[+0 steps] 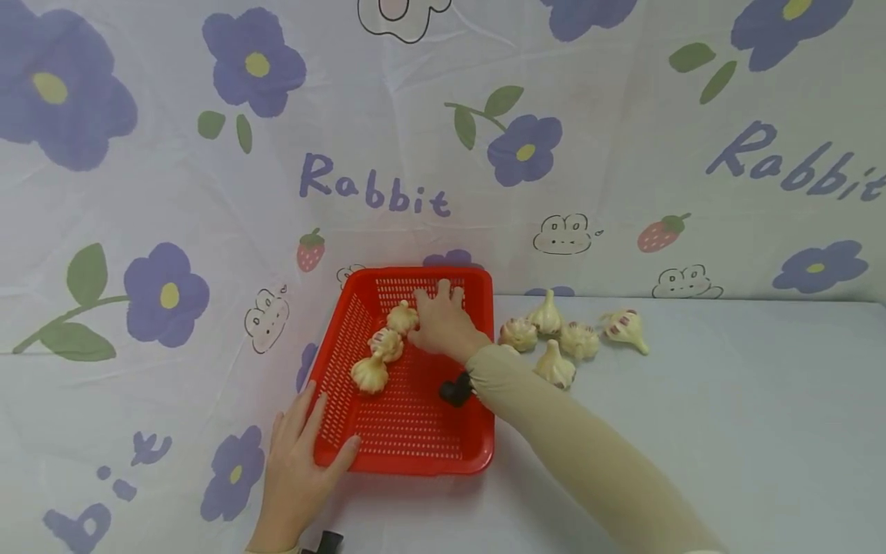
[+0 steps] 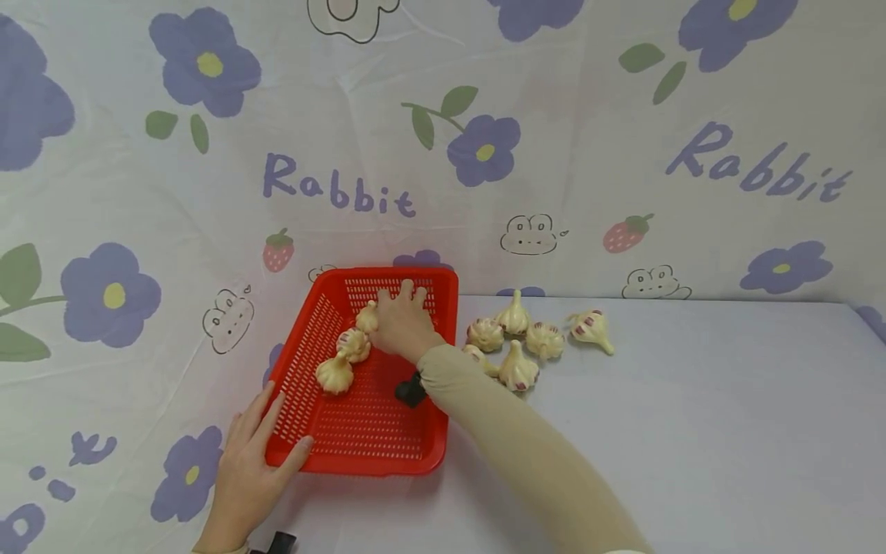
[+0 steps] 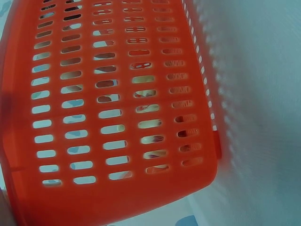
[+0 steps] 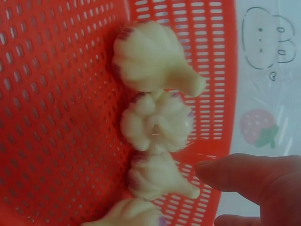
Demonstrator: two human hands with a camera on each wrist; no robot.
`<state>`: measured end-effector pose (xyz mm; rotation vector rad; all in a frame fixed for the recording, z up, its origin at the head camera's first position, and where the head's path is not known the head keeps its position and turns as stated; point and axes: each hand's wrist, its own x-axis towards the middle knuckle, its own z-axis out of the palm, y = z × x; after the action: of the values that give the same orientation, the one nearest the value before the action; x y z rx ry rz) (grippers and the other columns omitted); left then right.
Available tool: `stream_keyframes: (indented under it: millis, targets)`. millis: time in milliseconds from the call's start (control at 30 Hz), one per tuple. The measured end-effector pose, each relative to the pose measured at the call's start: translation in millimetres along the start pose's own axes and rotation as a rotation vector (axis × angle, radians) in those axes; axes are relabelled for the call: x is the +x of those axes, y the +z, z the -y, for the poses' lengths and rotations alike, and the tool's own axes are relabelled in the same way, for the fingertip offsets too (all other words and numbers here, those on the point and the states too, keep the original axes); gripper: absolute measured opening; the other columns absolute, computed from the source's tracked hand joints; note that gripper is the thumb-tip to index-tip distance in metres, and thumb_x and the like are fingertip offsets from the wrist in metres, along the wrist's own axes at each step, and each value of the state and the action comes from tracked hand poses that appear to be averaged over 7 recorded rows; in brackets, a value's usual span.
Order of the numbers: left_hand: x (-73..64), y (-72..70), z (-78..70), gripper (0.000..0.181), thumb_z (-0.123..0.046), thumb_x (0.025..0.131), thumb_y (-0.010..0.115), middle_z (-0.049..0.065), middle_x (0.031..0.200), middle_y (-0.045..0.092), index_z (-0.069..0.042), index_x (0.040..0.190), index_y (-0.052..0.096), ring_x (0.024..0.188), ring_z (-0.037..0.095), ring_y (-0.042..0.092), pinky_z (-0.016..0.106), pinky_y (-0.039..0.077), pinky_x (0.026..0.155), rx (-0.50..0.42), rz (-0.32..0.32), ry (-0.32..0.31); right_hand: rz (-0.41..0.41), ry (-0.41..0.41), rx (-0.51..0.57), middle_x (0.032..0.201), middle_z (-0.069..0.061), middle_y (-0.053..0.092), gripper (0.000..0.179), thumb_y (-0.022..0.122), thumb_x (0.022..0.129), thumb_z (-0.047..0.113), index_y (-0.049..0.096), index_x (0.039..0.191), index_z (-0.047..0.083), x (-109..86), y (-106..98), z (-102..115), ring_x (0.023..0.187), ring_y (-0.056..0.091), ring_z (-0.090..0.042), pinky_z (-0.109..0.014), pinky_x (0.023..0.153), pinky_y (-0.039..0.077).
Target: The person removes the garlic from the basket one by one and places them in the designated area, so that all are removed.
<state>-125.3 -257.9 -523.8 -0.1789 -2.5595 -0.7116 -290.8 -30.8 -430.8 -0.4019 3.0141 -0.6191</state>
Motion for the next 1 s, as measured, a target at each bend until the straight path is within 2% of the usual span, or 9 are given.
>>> stream_keyframes:
  millis: [367,633,1000]
  targets:
    - [0.6,1.0,-1.6,0.082,-0.039,0.086,0.082,0.014,0.166,0.039,-0.002,0.152,0.051,0.15,0.041,0.039,0.073,0.025,0.121,-0.001,0.008,-0.015,-0.003,0.008,-0.022,0.155,-0.033,0.029,0.063,0.074,0.093,0.026,0.05,0.147,0.003,9.5,10.2,-4.7,0.145,0.03,-0.055,-0.054,0.1,0.057]
    - [0.9,0.5,-3.1,0.082,-0.038,0.086,0.082,0.015,0.165,0.04,-0.001,0.152,0.051,0.149,0.041,0.04,0.072,0.025,0.121,0.0,0.009,-0.023,0.006,0.055,-0.024,0.15,-0.029,0.033,0.061,0.073,0.094,0.028,0.051,0.145,0.004,19.6,21.9,-13.7,0.139,0.035,-0.049,-0.048,0.092,0.061]
    - [1.0,-1.1,-5.7,0.081,-0.038,0.085,0.082,0.014,0.166,0.04,-0.002,0.152,0.052,0.15,0.041,0.04,0.071,0.025,0.121,0.003,0.006,-0.027,0.008,0.043,-0.042,0.15,-0.03,0.035,0.063,0.075,0.093,0.029,0.052,0.146,0.005,22.4,24.5,-17.5,0.138,0.038,-0.049,-0.049,0.09,0.061]
